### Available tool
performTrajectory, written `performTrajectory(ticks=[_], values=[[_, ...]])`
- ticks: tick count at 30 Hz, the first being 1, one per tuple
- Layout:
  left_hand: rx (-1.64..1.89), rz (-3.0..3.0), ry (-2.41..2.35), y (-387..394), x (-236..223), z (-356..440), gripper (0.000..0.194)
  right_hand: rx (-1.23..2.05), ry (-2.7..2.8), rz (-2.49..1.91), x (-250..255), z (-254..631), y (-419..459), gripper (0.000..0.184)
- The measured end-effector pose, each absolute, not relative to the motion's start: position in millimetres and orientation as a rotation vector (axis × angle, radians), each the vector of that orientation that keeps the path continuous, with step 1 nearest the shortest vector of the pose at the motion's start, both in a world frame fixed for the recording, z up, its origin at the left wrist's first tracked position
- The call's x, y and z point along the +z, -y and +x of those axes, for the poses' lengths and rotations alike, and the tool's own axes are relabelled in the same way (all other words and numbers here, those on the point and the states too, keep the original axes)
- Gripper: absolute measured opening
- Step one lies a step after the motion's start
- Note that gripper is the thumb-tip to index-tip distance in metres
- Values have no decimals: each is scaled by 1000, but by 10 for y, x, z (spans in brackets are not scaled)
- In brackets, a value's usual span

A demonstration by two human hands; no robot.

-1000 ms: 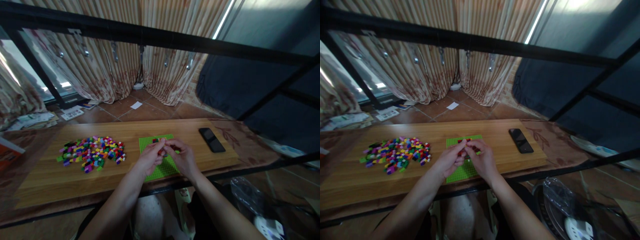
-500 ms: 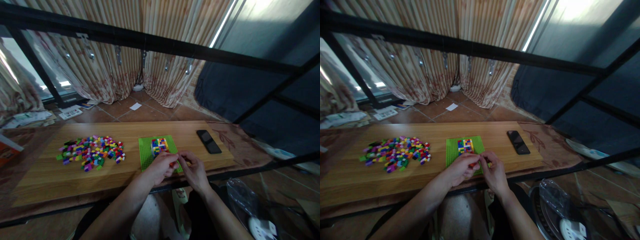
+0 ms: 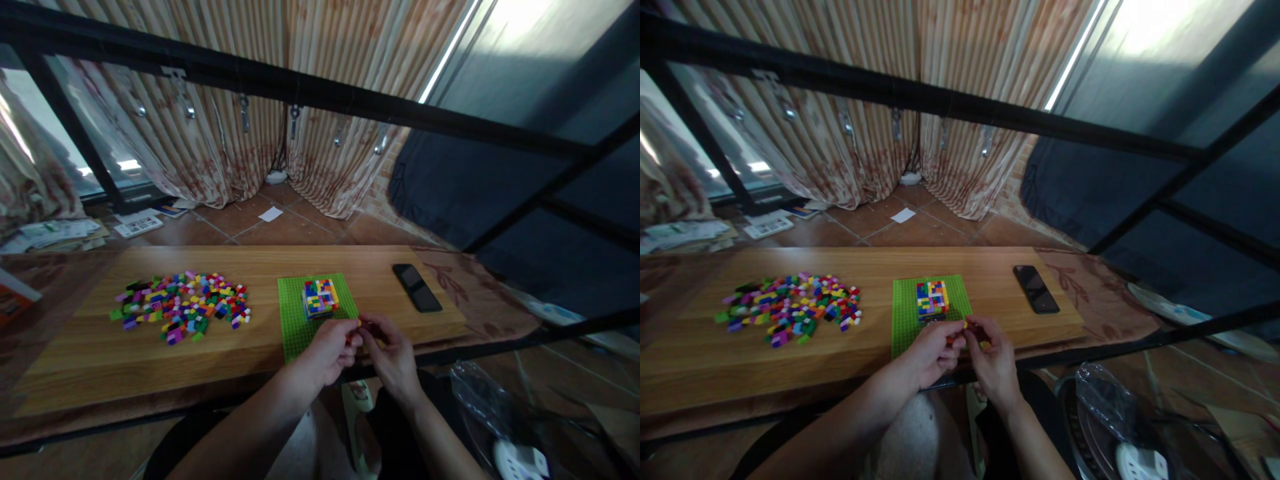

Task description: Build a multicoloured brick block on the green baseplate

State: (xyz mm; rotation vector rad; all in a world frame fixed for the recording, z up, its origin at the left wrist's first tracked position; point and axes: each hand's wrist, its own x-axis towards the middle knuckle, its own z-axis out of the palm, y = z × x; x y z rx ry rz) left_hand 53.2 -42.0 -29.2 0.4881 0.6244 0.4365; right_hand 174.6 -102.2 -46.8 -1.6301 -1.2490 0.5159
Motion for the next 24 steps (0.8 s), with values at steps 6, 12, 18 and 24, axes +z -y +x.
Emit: performTrajectory(ticks=[6,12,18,24], values=[[437,516,-696,408,-334,523,26,415,1347,-1636,-464,1704,985,16],[533,710,-884,388,-211,465,35,364,1350,-1614,-429,1637,830,19],[788,1018,-1153,30,57,19,30,444,946,-1548,-626,1528,580,25],[986,1048,-1195,-184,122,-301,21,390,916,-1548,-721,1400,554,26]])
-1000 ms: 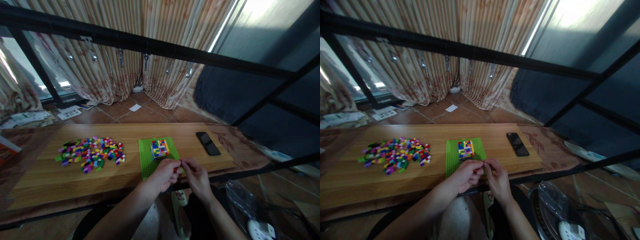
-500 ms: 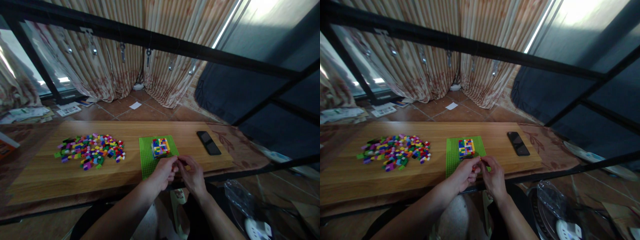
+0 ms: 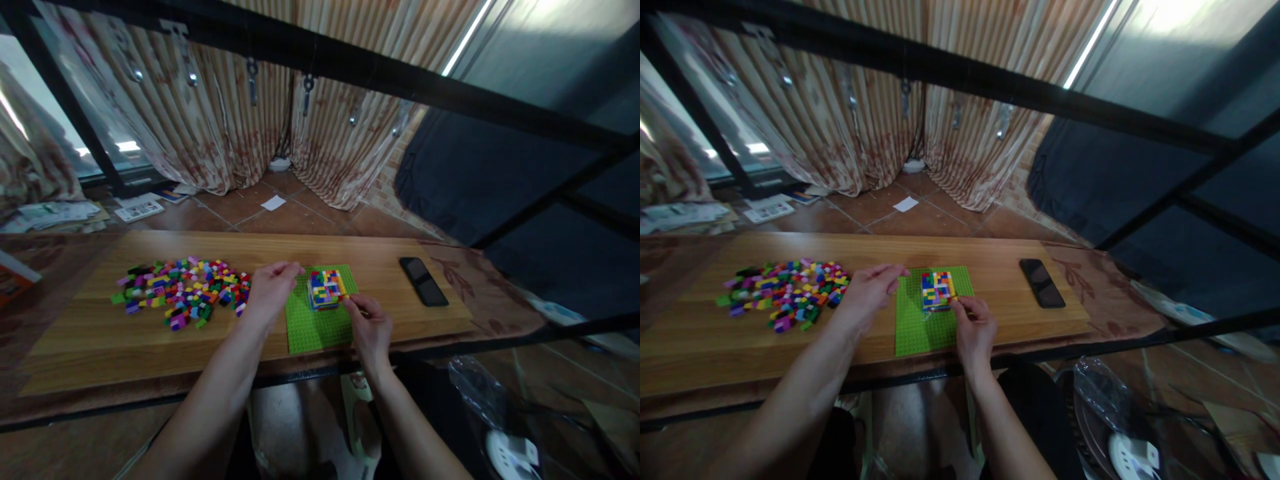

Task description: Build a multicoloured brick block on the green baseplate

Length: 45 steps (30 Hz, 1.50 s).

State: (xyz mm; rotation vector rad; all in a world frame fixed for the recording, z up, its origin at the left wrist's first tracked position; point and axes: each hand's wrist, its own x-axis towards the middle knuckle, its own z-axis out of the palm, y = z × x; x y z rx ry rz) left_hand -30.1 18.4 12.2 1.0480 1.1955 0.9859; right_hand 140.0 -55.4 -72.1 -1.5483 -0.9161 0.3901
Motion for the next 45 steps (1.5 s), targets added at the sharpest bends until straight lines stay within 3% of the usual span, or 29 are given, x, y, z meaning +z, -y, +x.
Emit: performTrajectory(ticks=[17,24,45], values=[[839,1569,-1291,-83,-153,190,18,65,1196,-1694,-569,1311,558,17],[793,1754,-1408,-48,-261,348,11,53,1235,-1721,-526,1312,545,18],[564,2006,-1520,-115,-129,365,16,221,1258,-1675,-527,1422,507,14]])
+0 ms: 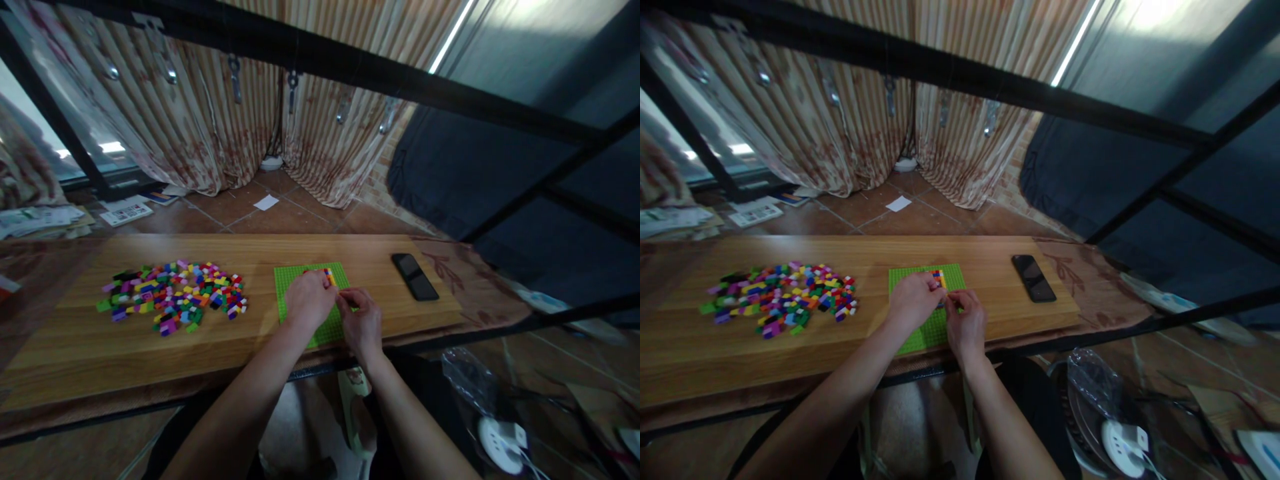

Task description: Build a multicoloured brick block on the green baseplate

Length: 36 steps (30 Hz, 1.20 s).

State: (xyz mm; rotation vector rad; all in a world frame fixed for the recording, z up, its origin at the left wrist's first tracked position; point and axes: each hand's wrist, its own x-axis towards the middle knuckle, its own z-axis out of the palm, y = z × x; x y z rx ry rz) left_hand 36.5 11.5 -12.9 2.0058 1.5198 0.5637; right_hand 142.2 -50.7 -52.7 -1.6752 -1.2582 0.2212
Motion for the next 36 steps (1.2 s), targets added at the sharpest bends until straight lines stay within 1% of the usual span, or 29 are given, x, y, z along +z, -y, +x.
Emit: performTrajectory(ticks=[5,9,11,13,17,21,27,31,36], values=[[628,2018,-1520,-56,-158,344,21,264,1271,-1688,-577,1467,548,17],[753,1830,-1359,-96,-159,251,29,283,1190,-1725,-596,1505,672,25],[857,1613,-1271,-147,-137,180,34,282,1151,-1733,-593,1533,744,26],[942,1268,-1199,-189,-105,112,35,289,1116,-1726,-583,1560,805,26],[915,594,-899,-192,-33,27,29,320,1065,-1675,-541,1561,872,26],[925,260,-701,-132,36,4,34,331,1085,-1615,-457,1463,884,25],[874,170,-501,-83,103,-16,53,319,1229,-1575,-276,1297,864,20],[844,178,-441,-70,94,-4,58,255,1360,-1548,-149,1276,790,16],[817,159,-367,-58,67,32,63,129,1590,-1506,-59,1302,598,19]])
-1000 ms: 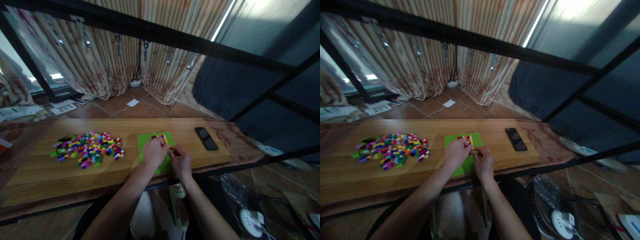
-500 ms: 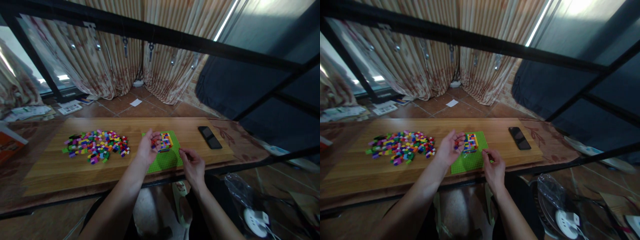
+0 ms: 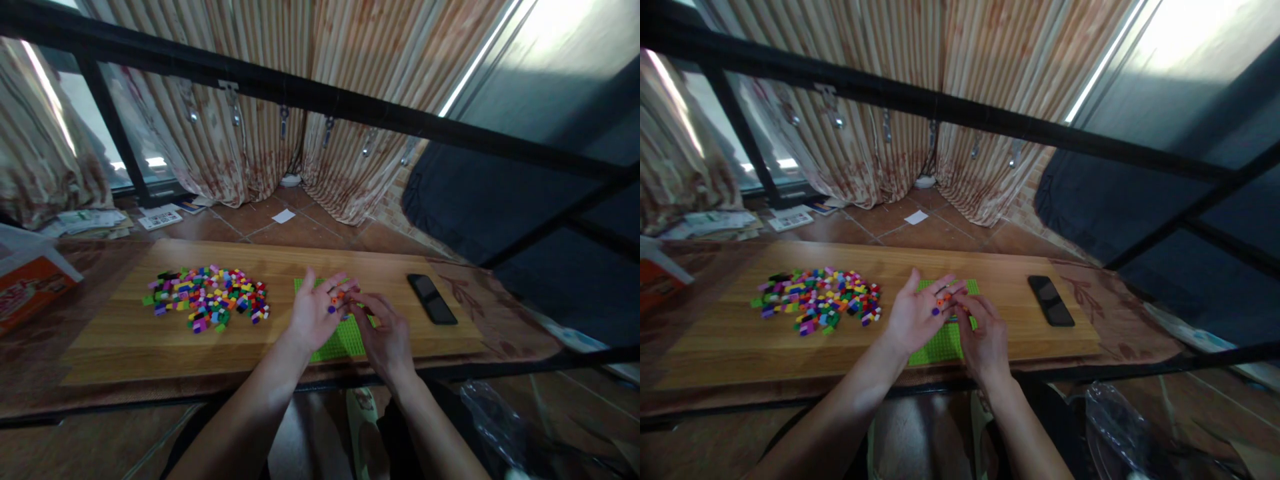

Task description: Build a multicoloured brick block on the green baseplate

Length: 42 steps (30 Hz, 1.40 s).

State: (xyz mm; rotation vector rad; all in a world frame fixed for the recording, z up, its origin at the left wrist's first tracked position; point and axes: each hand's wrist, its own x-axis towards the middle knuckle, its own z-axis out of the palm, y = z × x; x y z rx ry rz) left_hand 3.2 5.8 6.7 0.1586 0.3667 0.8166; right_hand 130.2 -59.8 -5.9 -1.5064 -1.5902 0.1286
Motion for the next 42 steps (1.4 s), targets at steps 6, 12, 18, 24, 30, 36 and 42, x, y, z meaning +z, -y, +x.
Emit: performTrajectory(ticks=[6,12,18,24,30,36,42], values=[[807,148,-343,-80,50,26,62,-16,1850,-1470,-56,1340,341,18],[863,113,-339,-152,57,-33,63,43,1965,-1362,3,1299,136,13],[955,159,-452,-240,83,-106,58,192,1774,-1333,93,1486,-79,15],[1036,262,-853,-334,22,-187,23,649,1216,-1287,-39,1914,-238,20],[964,510,-873,-301,-61,-139,10,842,1237,-1273,-173,1956,-196,18],[967,653,-978,-303,-108,-94,11,899,1366,-1297,-225,1933,-160,14],[941,735,-1087,-307,-146,-55,12,671,1637,-1267,-277,1849,-107,11]])
